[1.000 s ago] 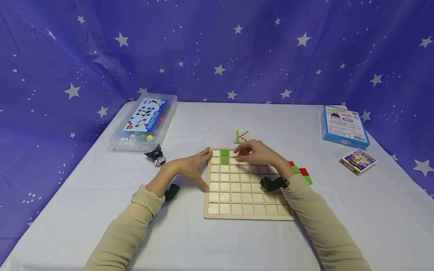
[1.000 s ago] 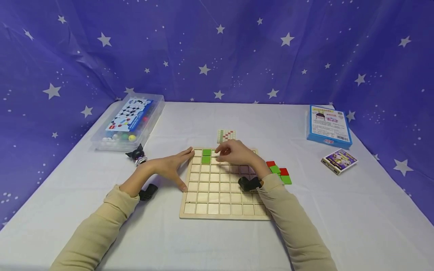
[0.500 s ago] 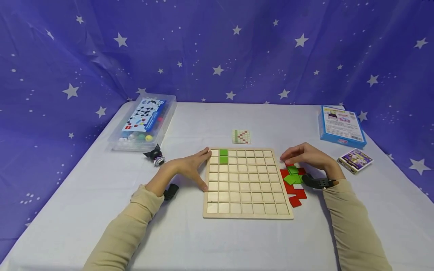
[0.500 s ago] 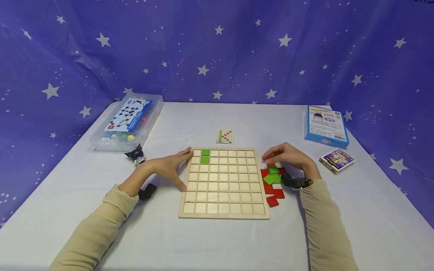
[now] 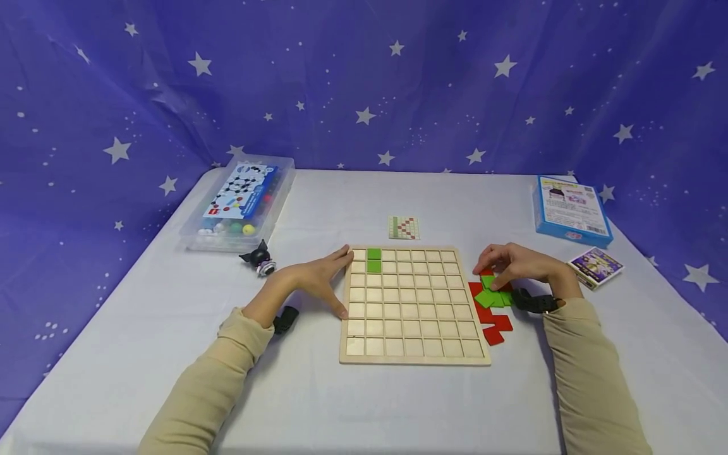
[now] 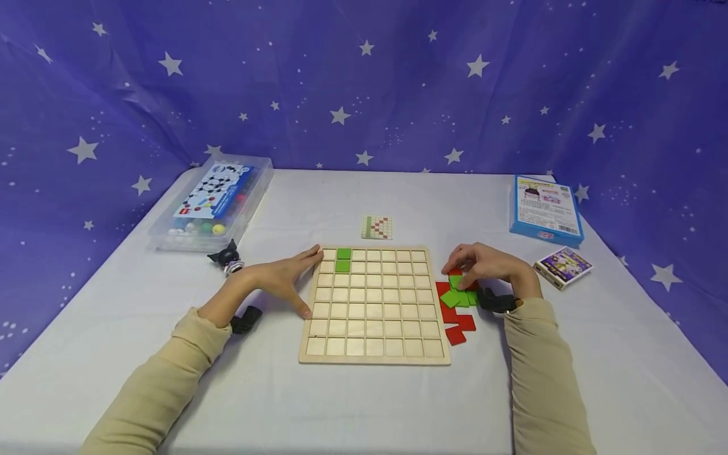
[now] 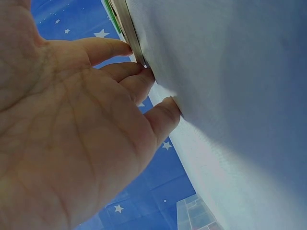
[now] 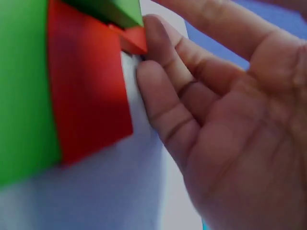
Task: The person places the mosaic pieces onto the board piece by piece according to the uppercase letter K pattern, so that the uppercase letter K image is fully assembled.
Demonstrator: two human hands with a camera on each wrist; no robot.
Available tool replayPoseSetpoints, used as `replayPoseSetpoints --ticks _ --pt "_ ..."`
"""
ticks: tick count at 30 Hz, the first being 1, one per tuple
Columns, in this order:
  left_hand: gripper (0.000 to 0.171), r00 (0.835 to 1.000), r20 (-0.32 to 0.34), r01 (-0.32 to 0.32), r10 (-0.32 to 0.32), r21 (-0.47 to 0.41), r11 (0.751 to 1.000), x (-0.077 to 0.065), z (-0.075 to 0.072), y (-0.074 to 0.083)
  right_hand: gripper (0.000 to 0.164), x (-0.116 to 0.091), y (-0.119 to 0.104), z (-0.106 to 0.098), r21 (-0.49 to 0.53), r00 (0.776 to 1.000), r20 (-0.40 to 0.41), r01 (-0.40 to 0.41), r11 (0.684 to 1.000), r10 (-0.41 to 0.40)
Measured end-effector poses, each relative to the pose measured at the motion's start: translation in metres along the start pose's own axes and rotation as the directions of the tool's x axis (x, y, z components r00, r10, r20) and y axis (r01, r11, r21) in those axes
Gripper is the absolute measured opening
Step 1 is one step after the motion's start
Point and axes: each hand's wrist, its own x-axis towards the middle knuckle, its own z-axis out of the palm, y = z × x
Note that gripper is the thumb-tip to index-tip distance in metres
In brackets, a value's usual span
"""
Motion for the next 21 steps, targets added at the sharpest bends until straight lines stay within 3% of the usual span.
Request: replayPoseSetpoints --ticks 7,15,21 --pt "0.126 1.000 -0.005 -0.009 0.008 -0.008 1.000 -0.002 0.000 0.000 0.033 0.001 -0.002 0.002 0.020 0.987 -0.133 -0.084 0.996 0.086" --pt "0.126 1.000 0.003 -0.006 0.006 -0.001 1.000 -0.001 0.000 0.000 0.037 -0.001 0.008 0.003 0.066 0.964 -0.241 -0.095 0.993 0.109" --pt "0.126 1.000 0.010 -0.006 0.006 0.002 1.000 0.000 -0.001 -0.002 0.043 -0.002 0.016 -0.001 0.161 0.961 -0.247 -0.085 0.983 0.123"
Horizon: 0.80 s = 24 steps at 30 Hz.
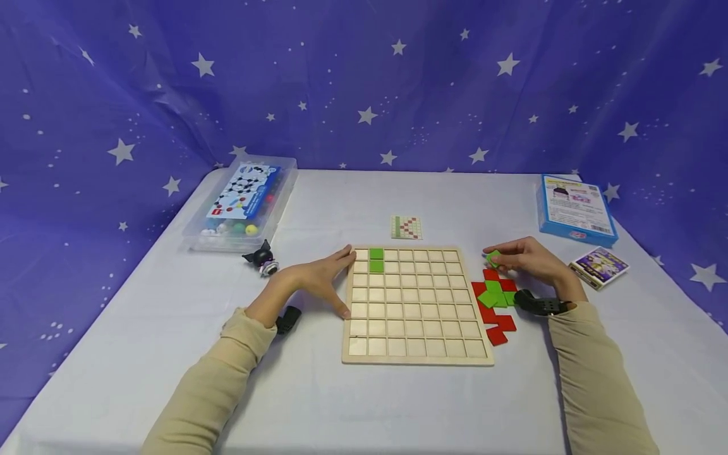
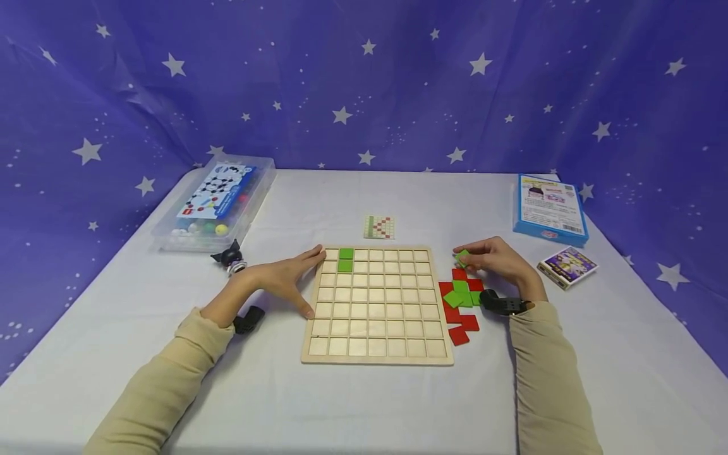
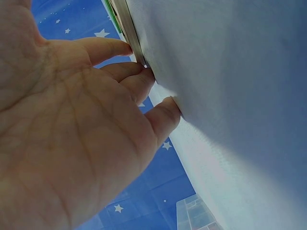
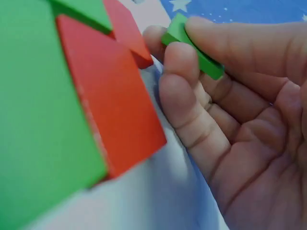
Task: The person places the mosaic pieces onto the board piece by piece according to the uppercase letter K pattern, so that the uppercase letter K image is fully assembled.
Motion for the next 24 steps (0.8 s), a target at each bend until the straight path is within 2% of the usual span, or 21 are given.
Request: replayPoseSetpoints --ticks 7,17,24 --pt "0.126 1.000 -0.001 0.001 -0.001 -0.001 1.000 0.001 0.000 0.000 0.048 -0.002 -0.003 0.000 0.037 0.999 0.048 0.000 0.999 -0.002" --pt "0.126 1.000 -0.004 0.009 -0.009 -0.005 1.000 0.001 0.001 -0.002 0.038 0.005 -0.015 0.012 0.005 0.997 -0.053 0.054 0.999 -0.054" --pt "0.126 1.000 0.004 -0.009 0.009 -0.002 1.000 0.003 0.001 -0.003 0.034 0.014 -0.030 0.027 0.010 0.995 -0.032 0.098 0.995 -0.098"
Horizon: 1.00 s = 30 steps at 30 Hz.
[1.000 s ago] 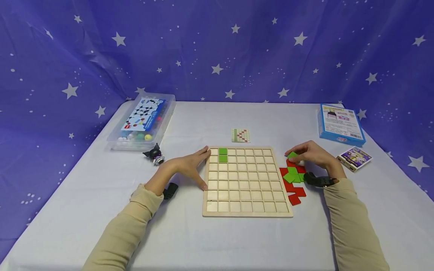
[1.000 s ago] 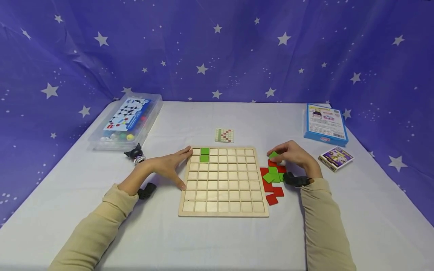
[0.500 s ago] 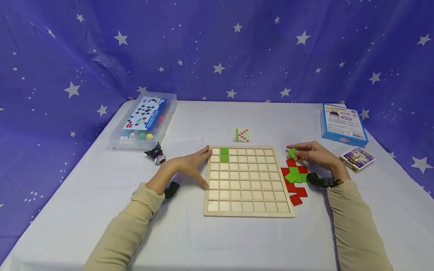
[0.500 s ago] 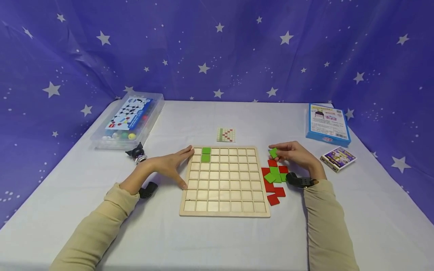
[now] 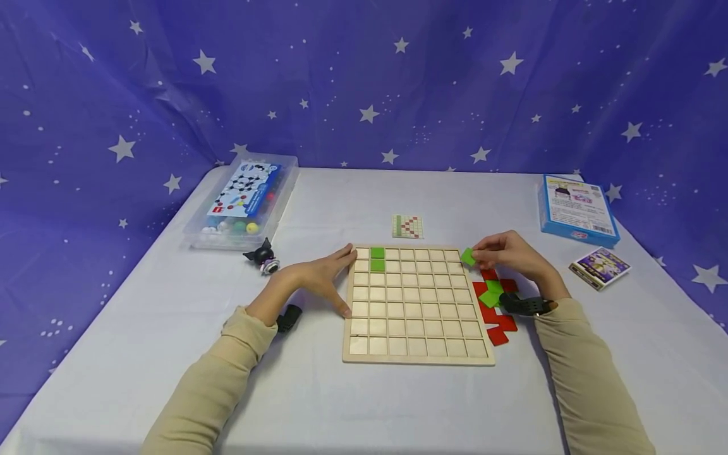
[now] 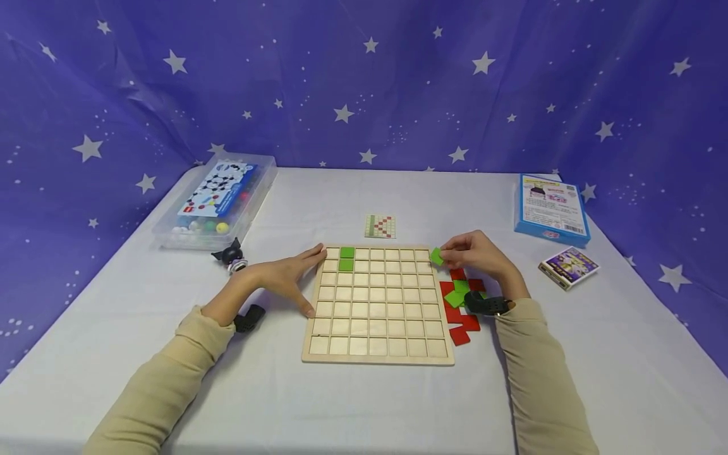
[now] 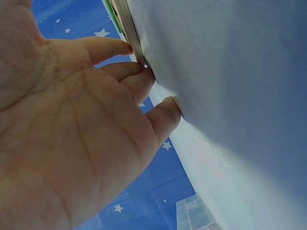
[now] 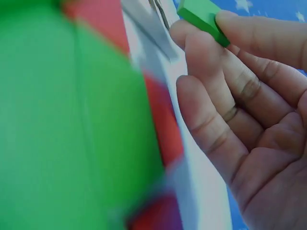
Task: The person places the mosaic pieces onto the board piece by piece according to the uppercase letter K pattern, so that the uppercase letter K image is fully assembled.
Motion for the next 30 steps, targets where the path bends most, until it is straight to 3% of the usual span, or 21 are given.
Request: replayPoseSetpoints --ticks 8,16,21,30 --pt "0.127 1.000 0.000 0.015 -0.015 0.008 1.000 -0.004 -0.003 0.003 0.024 0.021 -0.030 0.030 -0.016 0.990 0.129 0.066 0.998 -0.064" --pt "0.128 1.000 0.003 0.012 -0.012 0.003 1.000 -0.003 -0.003 0.002 0.019 0.044 -0.075 0.070 -0.035 0.946 0.289 0.162 0.986 -0.145" --pt "0.128 1.000 -0.009 0.018 -0.018 0.004 1.000 -0.002 -0.003 0.002 0.016 0.058 -0.091 0.098 -0.062 0.943 0.299 0.170 0.984 -0.144" --pt "0.129 1.000 0.008 0.030 -0.030 -0.009 0.999 -0.002 -0.003 0.007 0.012 0.067 -0.098 0.129 -0.225 0.967 0.243 0.137 0.965 -0.080"
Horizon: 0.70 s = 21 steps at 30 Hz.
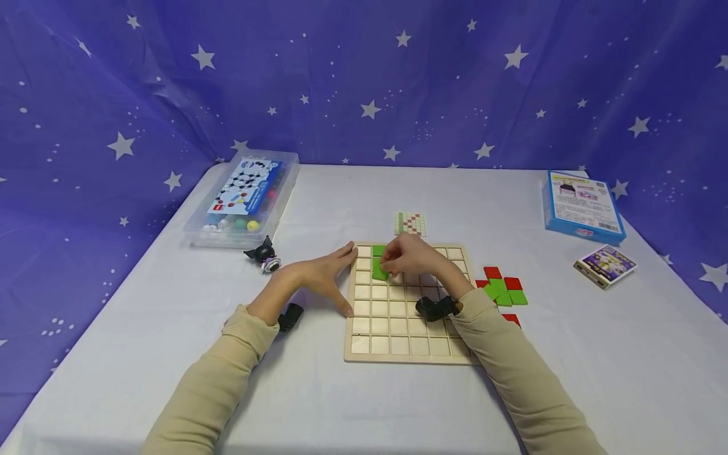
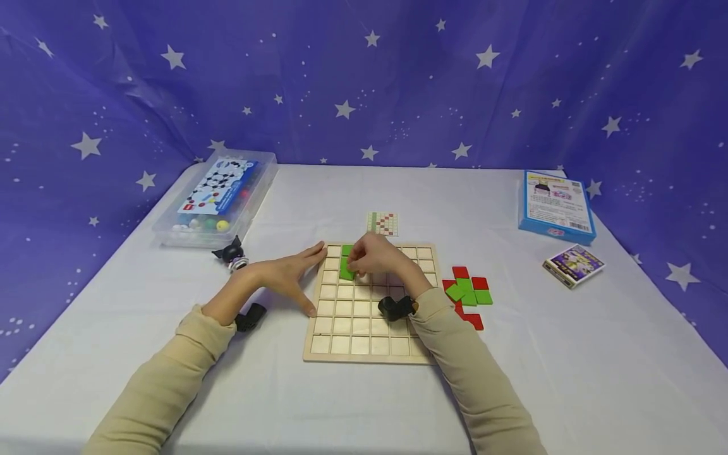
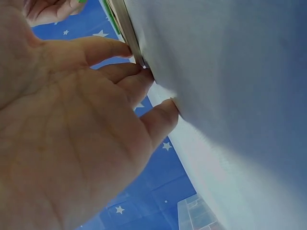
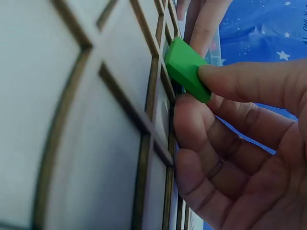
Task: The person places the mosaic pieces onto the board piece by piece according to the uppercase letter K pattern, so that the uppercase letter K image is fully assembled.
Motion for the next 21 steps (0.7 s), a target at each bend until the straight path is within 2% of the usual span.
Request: replayPoseSetpoints --ticks 10,15,21 --pt "0.125 1.000 0.002 0.010 -0.010 0.013 1.000 -0.006 0.004 0.010 0.012 -0.004 -0.005 0.006 -0.124 0.998 -0.021 0.049 0.991 -0.052" --pt "0.127 1.000 0.010 0.020 -0.020 0.004 1.000 -0.013 0.011 0.016 0.011 -0.005 -0.004 0.008 -0.110 0.999 -0.044 0.023 0.994 -0.028" --pt "0.126 1.000 -0.015 0.012 -0.012 0.002 1.000 -0.019 0.016 0.018 0.009 -0.007 -0.004 0.010 -0.079 0.998 -0.060 0.012 0.997 -0.017"
